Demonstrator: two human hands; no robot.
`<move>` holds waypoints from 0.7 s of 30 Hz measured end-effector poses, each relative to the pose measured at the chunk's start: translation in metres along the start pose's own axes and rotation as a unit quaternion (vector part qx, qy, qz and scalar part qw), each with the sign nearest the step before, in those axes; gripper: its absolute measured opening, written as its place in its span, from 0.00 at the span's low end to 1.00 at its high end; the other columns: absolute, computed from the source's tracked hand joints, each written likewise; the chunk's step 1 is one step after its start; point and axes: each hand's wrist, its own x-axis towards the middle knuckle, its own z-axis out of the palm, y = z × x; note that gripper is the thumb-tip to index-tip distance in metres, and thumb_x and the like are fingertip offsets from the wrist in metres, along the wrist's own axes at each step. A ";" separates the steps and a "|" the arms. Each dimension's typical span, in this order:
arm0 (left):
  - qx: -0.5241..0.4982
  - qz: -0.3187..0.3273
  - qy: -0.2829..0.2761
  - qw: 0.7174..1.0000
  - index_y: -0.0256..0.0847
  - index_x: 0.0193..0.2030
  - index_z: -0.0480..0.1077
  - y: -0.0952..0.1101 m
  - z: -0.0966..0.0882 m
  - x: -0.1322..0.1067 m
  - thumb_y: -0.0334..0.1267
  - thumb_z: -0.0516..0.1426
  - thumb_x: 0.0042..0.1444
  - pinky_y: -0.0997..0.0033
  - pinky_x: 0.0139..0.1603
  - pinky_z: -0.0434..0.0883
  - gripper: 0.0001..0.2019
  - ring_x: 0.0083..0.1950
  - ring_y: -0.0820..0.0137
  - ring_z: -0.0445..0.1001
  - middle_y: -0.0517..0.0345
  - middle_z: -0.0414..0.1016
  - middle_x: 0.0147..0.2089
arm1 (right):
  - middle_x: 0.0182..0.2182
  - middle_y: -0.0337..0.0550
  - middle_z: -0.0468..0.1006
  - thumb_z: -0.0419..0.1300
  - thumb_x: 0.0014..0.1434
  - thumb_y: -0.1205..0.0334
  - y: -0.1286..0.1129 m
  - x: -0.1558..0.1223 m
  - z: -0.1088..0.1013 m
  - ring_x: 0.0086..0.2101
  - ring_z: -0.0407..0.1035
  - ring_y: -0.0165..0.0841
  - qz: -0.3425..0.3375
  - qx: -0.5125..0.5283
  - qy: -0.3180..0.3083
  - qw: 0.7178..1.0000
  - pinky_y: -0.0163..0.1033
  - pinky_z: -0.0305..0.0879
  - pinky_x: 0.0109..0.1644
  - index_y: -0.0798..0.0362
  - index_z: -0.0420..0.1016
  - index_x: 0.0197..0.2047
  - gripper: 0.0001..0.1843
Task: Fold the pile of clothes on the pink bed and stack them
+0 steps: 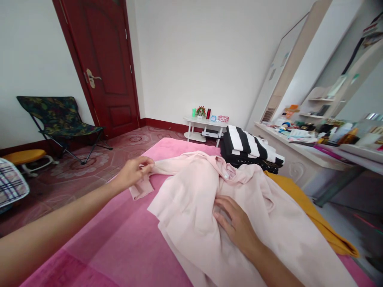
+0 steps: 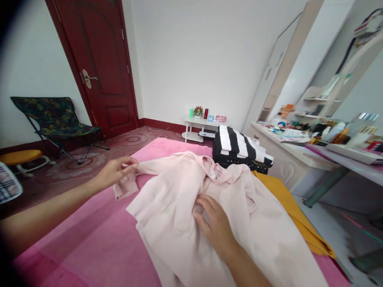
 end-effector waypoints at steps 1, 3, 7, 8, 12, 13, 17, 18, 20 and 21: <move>-0.021 0.008 -0.066 0.998 0.42 0.46 0.71 0.021 0.007 -0.006 0.51 0.50 0.57 0.69 0.45 0.69 0.19 0.44 0.64 0.74 0.55 0.76 0.45 | 0.54 0.49 0.69 0.53 0.60 0.53 -0.012 -0.003 -0.002 0.53 0.64 0.40 0.010 0.000 -0.028 1.000 0.45 0.61 0.55 0.49 0.65 0.56 0.21; -0.052 0.046 -0.163 0.984 0.45 0.56 0.66 0.052 0.022 -0.020 0.53 0.56 0.51 0.69 0.46 0.69 0.27 0.45 0.63 0.74 0.56 0.75 0.49 | 0.58 0.51 0.65 0.61 0.52 0.50 -0.041 -0.011 -0.003 0.54 0.63 0.44 0.040 -0.015 -0.105 0.994 0.49 0.61 0.55 0.49 0.56 0.63 0.38; -0.098 0.064 -0.214 0.970 0.44 0.65 0.56 0.074 0.049 -0.046 0.44 0.61 0.46 0.69 0.51 0.67 0.38 0.52 0.60 0.72 0.54 0.71 0.57 | 0.63 0.56 0.56 0.67 0.39 0.58 -0.084 -0.028 0.009 0.57 0.58 0.56 0.073 -0.092 -0.228 0.966 0.58 0.60 0.55 0.46 0.51 0.67 0.52; -0.099 0.056 -0.205 0.972 0.43 0.65 0.57 0.075 0.052 -0.048 0.42 0.60 0.47 0.68 0.52 0.67 0.37 0.53 0.60 0.72 0.54 0.71 0.57 | 0.63 0.56 0.57 0.64 0.40 0.62 -0.087 -0.031 0.014 0.57 0.58 0.56 0.074 -0.107 -0.225 0.966 0.57 0.60 0.55 0.47 0.53 0.67 0.49; -0.104 0.069 -0.154 0.980 0.42 0.56 0.68 0.091 0.034 -0.044 0.35 0.59 0.45 0.68 0.53 0.66 0.27 0.51 0.61 0.72 0.55 0.74 0.53 | 0.55 0.52 0.68 0.51 0.44 0.75 -0.075 -0.028 0.019 0.53 0.64 0.43 0.067 -0.089 -0.138 0.984 0.46 0.61 0.57 0.52 0.62 0.62 0.39; -0.103 0.074 -0.140 0.982 0.42 0.53 0.71 0.098 0.022 -0.042 0.35 0.59 0.45 0.69 0.51 0.67 0.24 0.48 0.62 0.73 0.57 0.76 0.50 | 0.52 0.50 0.70 0.49 0.44 0.76 -0.070 -0.024 0.014 0.51 0.66 0.40 0.068 -0.066 -0.115 0.989 0.43 0.62 0.56 0.52 0.64 0.59 0.37; -0.132 0.047 -0.144 0.980 0.45 0.42 0.76 0.123 -0.036 -0.053 0.38 0.58 0.47 0.75 0.30 0.66 0.14 0.30 0.69 0.72 0.63 0.77 0.31 | 0.49 0.45 0.73 0.48 0.42 0.74 -0.071 -0.017 -0.022 0.49 0.67 0.39 0.077 0.027 -0.022 0.996 0.43 0.62 0.56 0.49 0.70 0.51 0.32; -0.147 0.035 -0.159 0.976 0.46 0.40 0.76 0.123 -0.048 -0.061 0.39 0.58 0.47 0.76 0.27 0.64 0.12 0.27 0.70 0.71 0.64 0.75 0.29 | 0.49 0.44 0.74 0.48 0.40 0.74 -0.076 -0.018 -0.031 0.50 0.67 0.39 0.079 0.048 -0.011 0.996 0.44 0.62 0.56 0.48 0.71 0.50 0.32; -0.167 0.010 -0.164 0.972 0.46 0.36 0.76 0.111 -0.064 -0.085 0.40 0.59 0.45 0.77 0.26 0.64 0.10 0.27 0.71 0.71 0.64 0.74 0.27 | 0.48 0.42 0.74 0.49 0.38 0.73 -0.090 -0.027 -0.046 0.49 0.67 0.41 0.082 0.089 -0.027 0.992 0.44 0.62 0.55 0.46 0.73 0.48 0.32; -0.173 -0.004 -0.123 0.977 0.47 0.35 0.76 0.100 -0.067 -0.098 0.41 0.58 0.45 0.77 0.27 0.64 0.09 0.27 0.71 0.71 0.65 0.73 0.26 | 0.47 0.42 0.75 0.50 0.38 0.72 -0.097 -0.033 -0.051 0.49 0.68 0.41 0.078 0.111 -0.060 0.989 0.43 0.63 0.54 0.45 0.73 0.48 0.32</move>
